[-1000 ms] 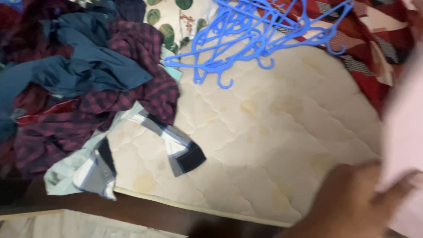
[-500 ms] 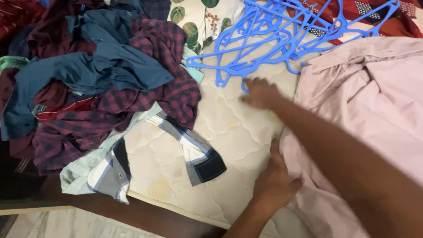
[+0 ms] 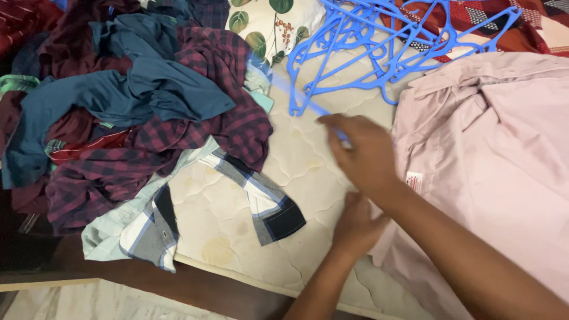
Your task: The person buttons a light pink shirt, places it on a blue hanger, and hangs it in a wardrobe. The person handles the shirt and hanger by hand.
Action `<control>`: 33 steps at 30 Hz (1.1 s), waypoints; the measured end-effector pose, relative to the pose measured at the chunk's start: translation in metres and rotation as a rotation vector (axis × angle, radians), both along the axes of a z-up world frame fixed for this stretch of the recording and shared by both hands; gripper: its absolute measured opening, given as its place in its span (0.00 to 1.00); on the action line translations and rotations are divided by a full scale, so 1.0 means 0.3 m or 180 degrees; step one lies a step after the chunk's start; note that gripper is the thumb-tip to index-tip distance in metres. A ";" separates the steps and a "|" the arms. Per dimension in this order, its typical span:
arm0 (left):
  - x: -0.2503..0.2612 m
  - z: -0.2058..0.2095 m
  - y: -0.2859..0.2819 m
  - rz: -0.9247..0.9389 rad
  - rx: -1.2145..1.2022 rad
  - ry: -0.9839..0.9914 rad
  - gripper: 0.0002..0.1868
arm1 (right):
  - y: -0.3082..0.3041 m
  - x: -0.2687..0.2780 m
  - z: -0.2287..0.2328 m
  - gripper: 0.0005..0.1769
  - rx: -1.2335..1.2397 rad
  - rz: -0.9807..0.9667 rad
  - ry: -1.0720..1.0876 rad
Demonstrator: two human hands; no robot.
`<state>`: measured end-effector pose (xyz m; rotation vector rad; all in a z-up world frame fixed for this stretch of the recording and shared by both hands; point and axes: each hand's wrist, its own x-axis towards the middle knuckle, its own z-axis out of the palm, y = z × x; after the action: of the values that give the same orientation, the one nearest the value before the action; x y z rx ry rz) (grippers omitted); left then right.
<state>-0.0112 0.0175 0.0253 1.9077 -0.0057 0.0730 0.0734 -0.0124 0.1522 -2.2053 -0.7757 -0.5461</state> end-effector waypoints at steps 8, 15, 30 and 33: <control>-0.010 0.258 0.012 0.0567 0.0342 -0.1413 0.60 | -0.262 -0.362 0.217 0.13 0.1902 -0.0799 0.0428; 0.026 0.229 -0.044 0.1042 0.0782 -0.0994 0.25 | -0.360 -0.393 0.123 0.20 0.2226 -0.0455 0.1020; 0.106 0.052 -0.205 -0.0169 -0.1067 0.0416 0.22 | -0.486 -0.256 -0.231 0.29 0.2405 -0.0992 0.3367; 0.119 0.030 -0.180 0.0318 0.0481 -0.0149 0.22 | -0.540 -0.196 -0.204 0.31 0.2291 -0.1115 0.3490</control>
<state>0.0245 -0.0364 0.0344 2.0564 0.0538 0.1892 0.0145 -0.1744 0.0909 -1.5734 0.3552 0.2469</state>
